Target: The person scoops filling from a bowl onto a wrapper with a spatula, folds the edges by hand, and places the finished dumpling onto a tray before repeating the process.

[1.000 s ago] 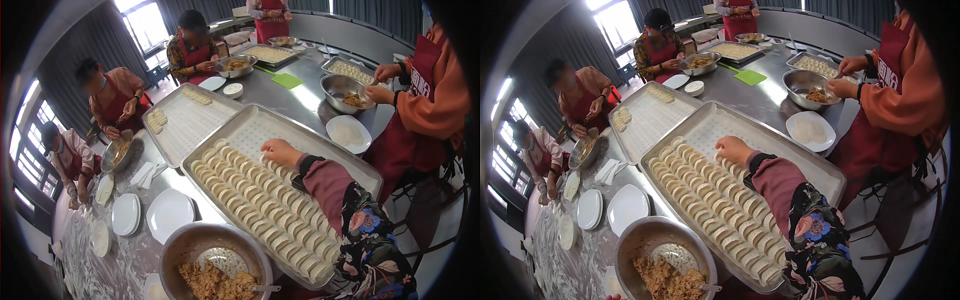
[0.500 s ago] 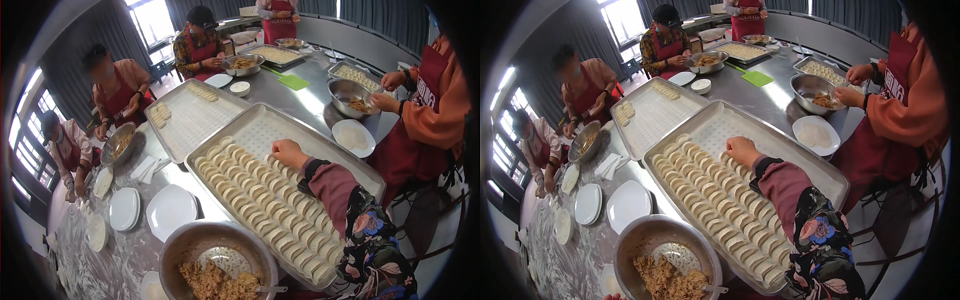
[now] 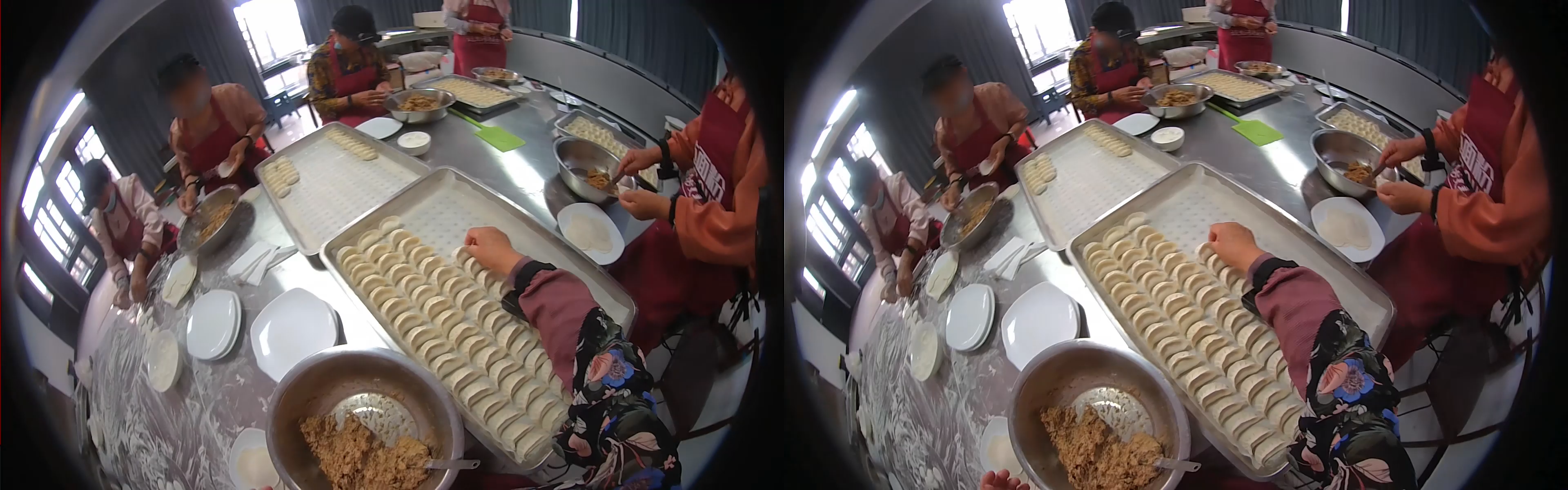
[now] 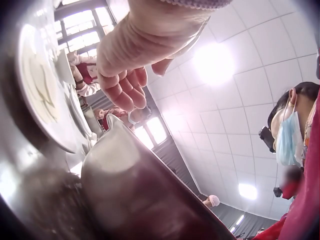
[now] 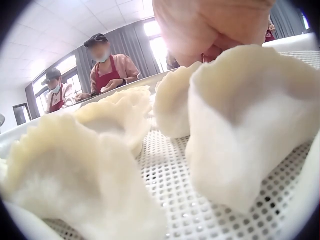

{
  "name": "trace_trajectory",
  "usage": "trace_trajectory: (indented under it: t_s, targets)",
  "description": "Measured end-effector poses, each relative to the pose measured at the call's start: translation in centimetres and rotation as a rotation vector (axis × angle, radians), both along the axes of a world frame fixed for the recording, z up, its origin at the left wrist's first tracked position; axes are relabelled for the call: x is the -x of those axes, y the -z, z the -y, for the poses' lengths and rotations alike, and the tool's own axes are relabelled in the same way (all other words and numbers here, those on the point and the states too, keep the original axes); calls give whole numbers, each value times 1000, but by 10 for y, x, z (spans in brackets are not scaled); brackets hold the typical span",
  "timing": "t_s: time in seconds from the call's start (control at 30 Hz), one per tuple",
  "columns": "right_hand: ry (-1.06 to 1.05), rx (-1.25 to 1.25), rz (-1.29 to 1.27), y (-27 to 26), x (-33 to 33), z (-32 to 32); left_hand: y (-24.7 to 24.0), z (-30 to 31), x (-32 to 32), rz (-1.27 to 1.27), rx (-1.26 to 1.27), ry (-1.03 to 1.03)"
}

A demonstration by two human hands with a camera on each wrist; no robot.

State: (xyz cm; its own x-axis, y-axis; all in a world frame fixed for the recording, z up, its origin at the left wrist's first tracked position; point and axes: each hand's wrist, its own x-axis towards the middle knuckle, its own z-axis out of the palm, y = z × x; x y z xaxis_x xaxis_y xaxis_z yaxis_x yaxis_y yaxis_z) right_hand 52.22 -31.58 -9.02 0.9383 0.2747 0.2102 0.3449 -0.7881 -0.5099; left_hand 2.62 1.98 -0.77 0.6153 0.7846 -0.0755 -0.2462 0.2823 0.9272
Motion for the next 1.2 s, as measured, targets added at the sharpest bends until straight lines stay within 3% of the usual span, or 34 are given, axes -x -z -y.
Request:
trace_trajectory:
  t_s: [0.13, 0.17, 0.2, 0.23, 0.33, 0.4, 0.43, 0.47, 0.53, 0.6, 0.63, 0.7, 0.77, 0.87, 1.03, 1.2]
  targets:
    - [-15, -131, 101, 11, -4, 8, 3, -4, 5, -63, -25, -114]
    - [-61, -226, 131, 6, 0, 11, 35, -30, 31, -75, -43, -99]
    - [-177, -155, 185, -11, 9, 11, 23, -20, 17, -135, -42, -277]
    - [-231, -177, 71, -34, 19, 6, 24, -25, 20, -172, -97, -306]
    - [-403, -245, -112, -111, 116, -26, 46, -50, 39, -287, -318, -318]
    - [-586, -123, -39, -120, 162, -23, 53, -64, 49, -355, -343, -323]
    - [-722, 33, 129, -129, 216, -24, 72, -80, 61, -508, -555, -291]
    - [-779, 75, 162, -131, 240, -23, 75, -84, 60, -554, -574, -267]
    - [-830, 143, 77, -137, 279, -27, 79, -93, 50, -588, -594, -239]
    - [-809, 110, 68, -128, 305, -28, 84, -100, 38, -725, -1056, -121]
    - [-784, 77, 19, -123, 317, -28, 81, -98, 28, -719, -1056, -113]
    - [-713, -8, -38, -120, 338, -35, 74, -90, 8, -875, -1408, -76]
    - [-626, -92, -89, -114, 353, -41, 76, -84, -3, -883, -1405, 1]
    - [-684, -338, -33, -101, 369, -58, 82, -76, -6, -892, -1336, 68]
    - [-715, -288, 19, -93, 383, -80, 74, -62, 13, -739, -1423, 101]
    - [-666, -272, 120, -89, 383, -84, 70, -68, 16, -635, -1318, 18]
